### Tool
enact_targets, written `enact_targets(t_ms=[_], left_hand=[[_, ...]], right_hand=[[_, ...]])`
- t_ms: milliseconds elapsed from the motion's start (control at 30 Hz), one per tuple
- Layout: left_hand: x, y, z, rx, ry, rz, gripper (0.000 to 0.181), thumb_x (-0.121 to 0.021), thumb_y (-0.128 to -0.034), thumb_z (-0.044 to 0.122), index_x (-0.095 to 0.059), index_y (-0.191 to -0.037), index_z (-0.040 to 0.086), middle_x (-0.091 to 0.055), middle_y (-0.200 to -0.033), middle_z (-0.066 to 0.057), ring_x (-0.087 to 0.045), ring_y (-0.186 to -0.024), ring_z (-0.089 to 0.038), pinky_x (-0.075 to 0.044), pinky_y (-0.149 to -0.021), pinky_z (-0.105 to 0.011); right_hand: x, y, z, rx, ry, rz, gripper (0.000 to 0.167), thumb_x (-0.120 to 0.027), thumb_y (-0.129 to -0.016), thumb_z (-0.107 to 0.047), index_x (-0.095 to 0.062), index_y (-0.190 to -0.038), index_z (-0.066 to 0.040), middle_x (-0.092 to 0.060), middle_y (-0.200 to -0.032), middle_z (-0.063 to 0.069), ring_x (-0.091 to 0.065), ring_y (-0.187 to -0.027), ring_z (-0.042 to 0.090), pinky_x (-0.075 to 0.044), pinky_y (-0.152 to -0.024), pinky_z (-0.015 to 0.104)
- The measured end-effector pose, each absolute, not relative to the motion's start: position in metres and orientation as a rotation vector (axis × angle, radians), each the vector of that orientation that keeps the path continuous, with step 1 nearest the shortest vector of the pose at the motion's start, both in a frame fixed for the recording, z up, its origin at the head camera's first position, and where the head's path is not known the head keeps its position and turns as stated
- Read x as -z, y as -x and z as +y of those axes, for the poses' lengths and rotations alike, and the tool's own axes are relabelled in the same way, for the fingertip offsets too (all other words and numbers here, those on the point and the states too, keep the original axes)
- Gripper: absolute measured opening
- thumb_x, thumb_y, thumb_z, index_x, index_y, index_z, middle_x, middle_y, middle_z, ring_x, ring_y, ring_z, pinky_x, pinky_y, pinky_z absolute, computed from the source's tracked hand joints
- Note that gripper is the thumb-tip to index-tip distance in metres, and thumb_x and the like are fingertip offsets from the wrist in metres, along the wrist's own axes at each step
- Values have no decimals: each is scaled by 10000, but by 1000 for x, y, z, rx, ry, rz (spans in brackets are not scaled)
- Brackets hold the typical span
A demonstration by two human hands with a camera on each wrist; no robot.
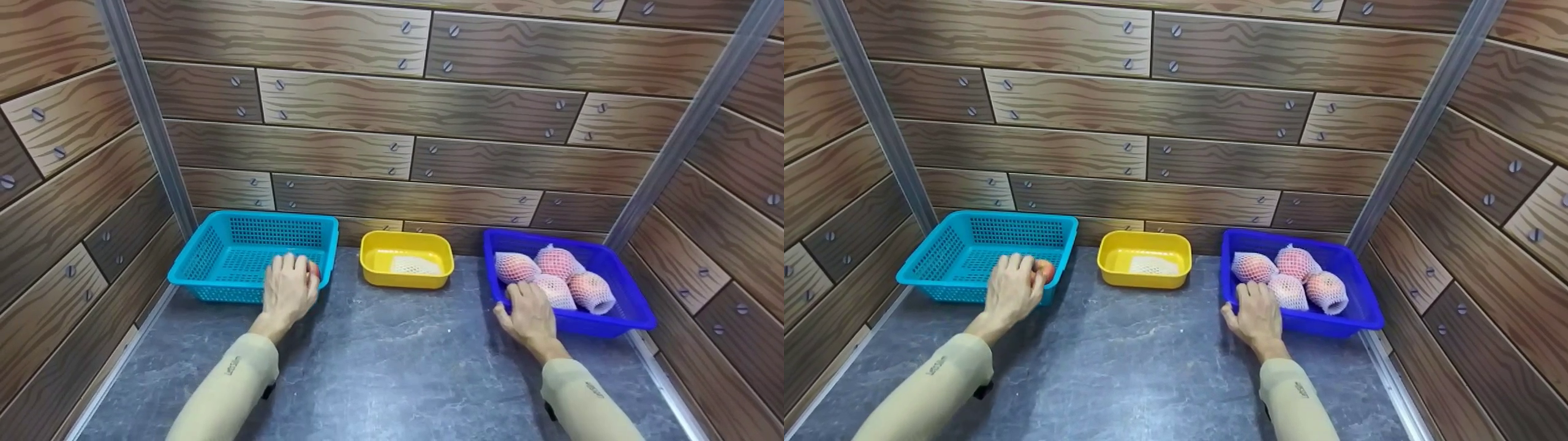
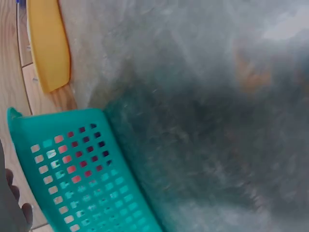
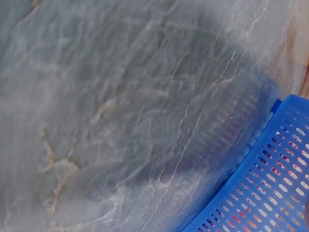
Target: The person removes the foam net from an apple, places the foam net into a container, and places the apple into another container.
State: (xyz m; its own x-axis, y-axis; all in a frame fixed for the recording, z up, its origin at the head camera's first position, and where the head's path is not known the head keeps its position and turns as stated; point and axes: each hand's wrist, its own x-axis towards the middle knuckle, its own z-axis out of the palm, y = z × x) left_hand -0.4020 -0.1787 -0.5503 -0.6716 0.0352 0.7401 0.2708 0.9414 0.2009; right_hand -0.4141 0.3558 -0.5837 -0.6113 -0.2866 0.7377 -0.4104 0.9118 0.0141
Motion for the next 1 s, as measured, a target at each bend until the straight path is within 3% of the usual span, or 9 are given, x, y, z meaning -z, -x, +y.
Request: enact_targets(t_ms=[433, 1000], left_hand=[[585, 402, -168, 415, 232, -2199, 225, -738, -921, 228, -669, -1008, 32, -660, -1012, -243, -555, -895, -445, -442, -790, -576], [589, 403, -170, 460, 214, -2287, 252, -728, -979, 290, -648, -996, 52, -659, -1094, -229, -529, -940, -419, -404, -833, -566]], right_hand=[[585, 411, 361, -196, -494, -2273, 310, -696, -831, -314, -579, -909, -37, -556, -847, 171, -523, -798, 413, -452, -761, 529], [580, 412, 358, -280, -501, -2305, 290, -717, -816, -290, -597, -915, -46, -580, -849, 162, -548, -804, 407, -457, -773, 527]])
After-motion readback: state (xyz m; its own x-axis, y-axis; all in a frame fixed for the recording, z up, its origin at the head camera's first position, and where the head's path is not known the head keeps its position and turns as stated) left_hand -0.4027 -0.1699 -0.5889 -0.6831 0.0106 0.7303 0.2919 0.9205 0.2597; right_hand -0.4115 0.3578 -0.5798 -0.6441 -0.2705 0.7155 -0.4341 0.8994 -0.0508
